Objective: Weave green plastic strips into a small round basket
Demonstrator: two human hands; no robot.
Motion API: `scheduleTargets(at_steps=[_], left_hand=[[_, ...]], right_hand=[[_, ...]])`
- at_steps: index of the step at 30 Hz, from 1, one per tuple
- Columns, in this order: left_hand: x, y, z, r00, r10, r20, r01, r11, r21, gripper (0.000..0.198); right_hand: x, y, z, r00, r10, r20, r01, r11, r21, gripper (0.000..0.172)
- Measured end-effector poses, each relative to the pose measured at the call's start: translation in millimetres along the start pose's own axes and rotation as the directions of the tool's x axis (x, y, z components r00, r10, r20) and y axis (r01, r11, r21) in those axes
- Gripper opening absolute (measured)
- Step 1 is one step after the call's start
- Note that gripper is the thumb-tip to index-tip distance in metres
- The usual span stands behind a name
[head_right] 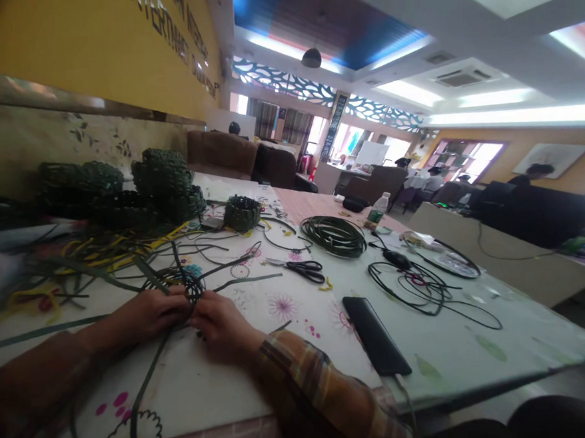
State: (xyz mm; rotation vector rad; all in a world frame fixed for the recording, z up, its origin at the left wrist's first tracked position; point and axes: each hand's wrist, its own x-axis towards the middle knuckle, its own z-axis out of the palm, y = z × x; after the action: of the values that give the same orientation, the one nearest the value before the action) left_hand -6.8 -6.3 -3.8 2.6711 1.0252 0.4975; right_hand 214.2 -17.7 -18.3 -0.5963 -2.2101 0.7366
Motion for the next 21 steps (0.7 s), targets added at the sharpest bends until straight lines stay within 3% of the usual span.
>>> scheduleTargets(at_steps=[4,9,15,21], left_hand=[[2.2,6.8,-2.7,0.998,-0.050,0.023,0.053,0.991,-0.124,0.019],[7.1,4.0,0.9,0.956,-0.288,0.052,0.291,0.917,-0.271,0.015],[5.2,1.7,2.6,0.956,-0.292,0.028,0.280,0.880,-0.383,0.014],[1.1,1.6,3.7,0.975,-0.223,-0.016,0.207,0.926,-0.315,0.018]], right_hand=[[-0.3,-4.0,-1.1,1.000,0.026,-0.004,-0.026,1.000,0.005,0.018],[0.0,-8.2,-3.8,0.998,0.062,-0.026,-0.061,0.998,0.030,0.021],[-1.3,-10.1,-5.2,0.994,0.108,-0.015,-0.107,0.994,0.011,0.023],[-2.2,-9.9,-5.5,0.995,0.099,-0.014,-0.099,0.995,0.008,0.022]])
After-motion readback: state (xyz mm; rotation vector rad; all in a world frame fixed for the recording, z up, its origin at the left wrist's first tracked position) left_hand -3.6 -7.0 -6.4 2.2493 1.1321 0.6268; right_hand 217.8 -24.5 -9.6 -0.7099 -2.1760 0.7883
